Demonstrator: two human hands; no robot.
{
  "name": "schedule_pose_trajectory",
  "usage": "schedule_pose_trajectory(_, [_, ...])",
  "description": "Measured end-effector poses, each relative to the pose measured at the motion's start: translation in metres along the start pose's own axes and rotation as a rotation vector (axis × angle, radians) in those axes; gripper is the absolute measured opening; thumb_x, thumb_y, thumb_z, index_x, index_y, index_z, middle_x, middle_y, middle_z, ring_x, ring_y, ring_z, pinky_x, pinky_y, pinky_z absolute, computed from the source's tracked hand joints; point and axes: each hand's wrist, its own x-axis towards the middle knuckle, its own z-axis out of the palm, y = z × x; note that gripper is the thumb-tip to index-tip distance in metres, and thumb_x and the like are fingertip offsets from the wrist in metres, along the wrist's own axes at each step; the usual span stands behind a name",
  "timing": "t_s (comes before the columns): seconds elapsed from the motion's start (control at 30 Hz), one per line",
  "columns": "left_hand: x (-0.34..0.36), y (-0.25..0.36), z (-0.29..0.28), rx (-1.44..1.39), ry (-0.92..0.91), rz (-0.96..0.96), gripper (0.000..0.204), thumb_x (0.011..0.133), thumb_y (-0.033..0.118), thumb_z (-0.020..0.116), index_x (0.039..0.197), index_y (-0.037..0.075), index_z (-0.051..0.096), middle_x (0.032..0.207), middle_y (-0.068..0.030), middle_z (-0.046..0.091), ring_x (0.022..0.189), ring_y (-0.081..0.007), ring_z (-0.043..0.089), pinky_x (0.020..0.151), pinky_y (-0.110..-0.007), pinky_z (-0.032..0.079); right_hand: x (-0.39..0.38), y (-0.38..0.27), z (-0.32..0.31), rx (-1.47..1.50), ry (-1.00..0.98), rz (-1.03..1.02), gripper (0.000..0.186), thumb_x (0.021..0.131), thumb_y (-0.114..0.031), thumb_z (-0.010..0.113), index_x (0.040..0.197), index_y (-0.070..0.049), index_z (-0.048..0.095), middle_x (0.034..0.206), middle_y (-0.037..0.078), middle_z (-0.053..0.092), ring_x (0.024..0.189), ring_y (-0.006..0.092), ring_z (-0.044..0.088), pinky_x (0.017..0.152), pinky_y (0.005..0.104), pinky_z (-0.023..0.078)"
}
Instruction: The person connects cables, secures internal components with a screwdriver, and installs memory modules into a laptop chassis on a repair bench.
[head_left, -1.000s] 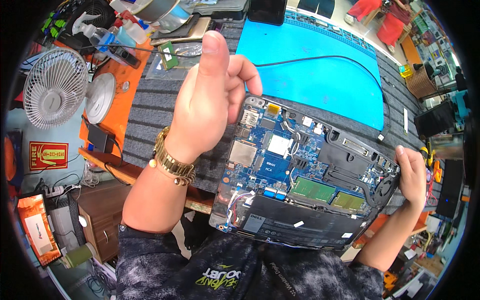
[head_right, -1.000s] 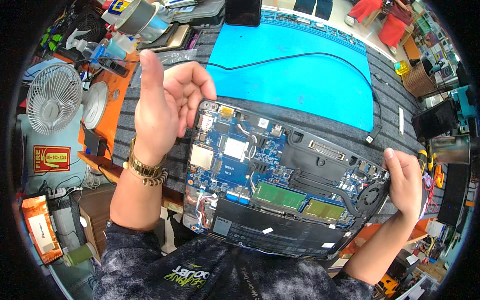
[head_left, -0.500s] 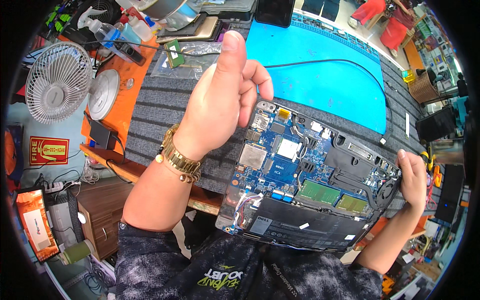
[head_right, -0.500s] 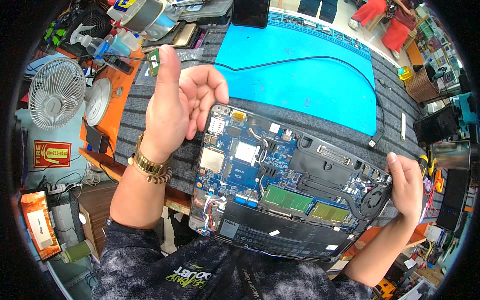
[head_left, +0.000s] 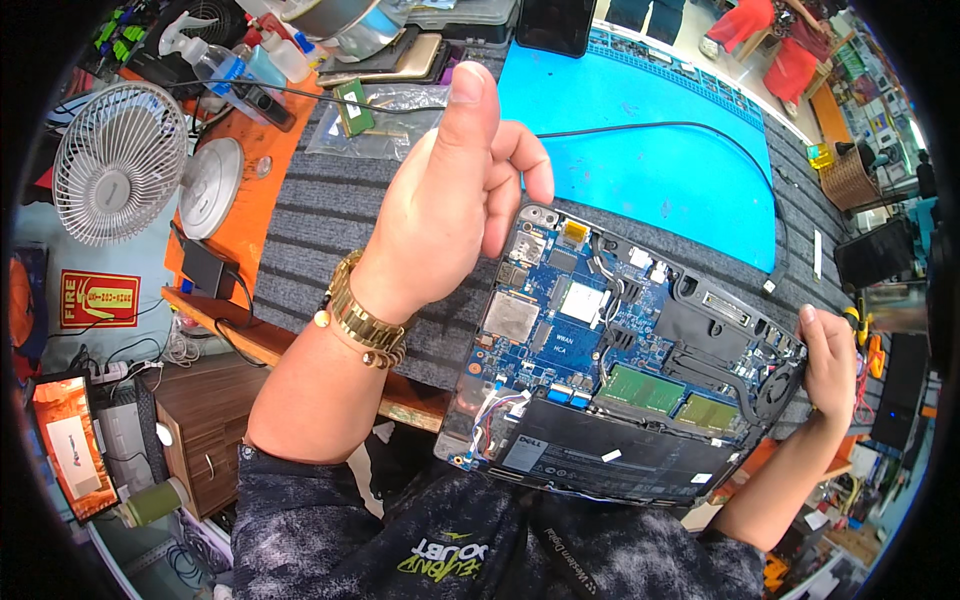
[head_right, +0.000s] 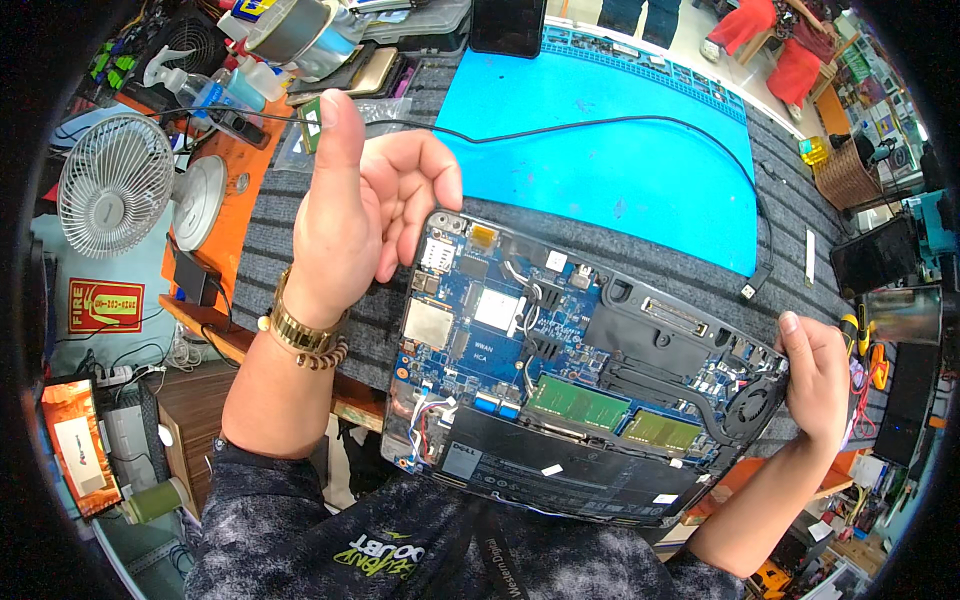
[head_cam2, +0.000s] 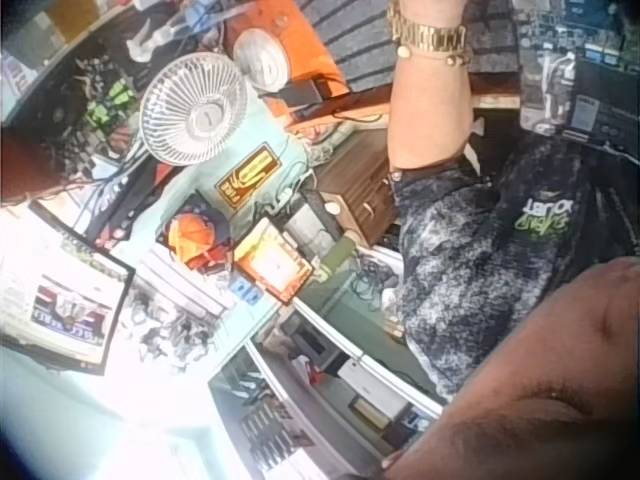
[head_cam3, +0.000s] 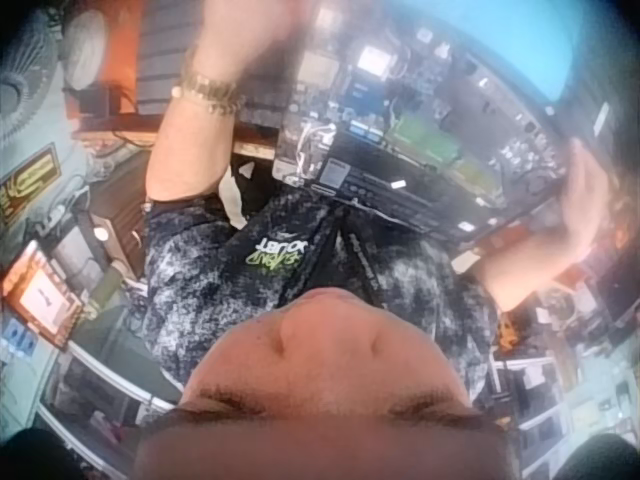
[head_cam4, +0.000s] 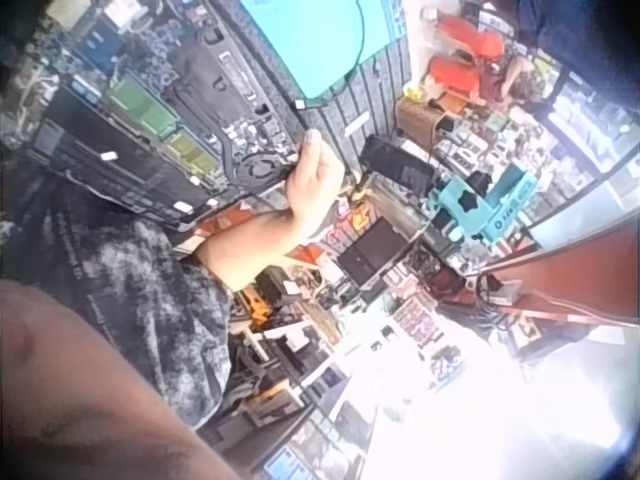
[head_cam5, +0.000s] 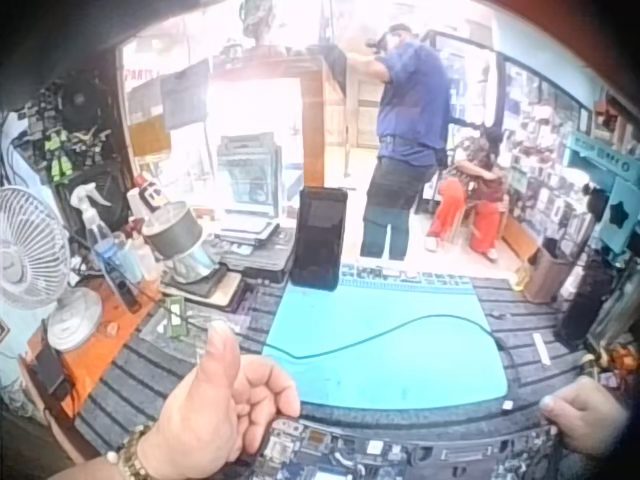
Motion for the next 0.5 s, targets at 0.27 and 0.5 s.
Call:
schedule_pose_trajectory(0.27, [0.0028,-0.0018,-0.0018,0.082,-0.027,0.008,0.120,0.103,0.098,0.003,0.094,0.000,0.072,0.060,0.0026,0.055,0.044,-0.0036,0.044,0.040,-0.020,0.030,-0.0011,0.0002,0.0010,0.018,0.010,0.018,0.058,0.123,-0.033,0.058,0.076,0.000,0.048,0.068,-0.001,0.040,0.069,0.0103,0.035,0.062,0.0367,0.029])
schedule_pose_trajectory(0.5, [0.0024,-0.0030,-0.0022,0.080,-0.025,0.016,0.119,0.104,0.098,0.004,0.094,0.000,0.071,0.060,0.0028,0.055,0.044,-0.0033,0.043,0.040,-0.020,0.029,0.0002,0.0000,-0.0007,0.018,-0.008,0.012,0.058,0.123,-0.033,0.059,0.076,0.000,0.048,0.068,-0.002,0.041,0.069,0.0102,0.035,0.062,0.0366,0.028])
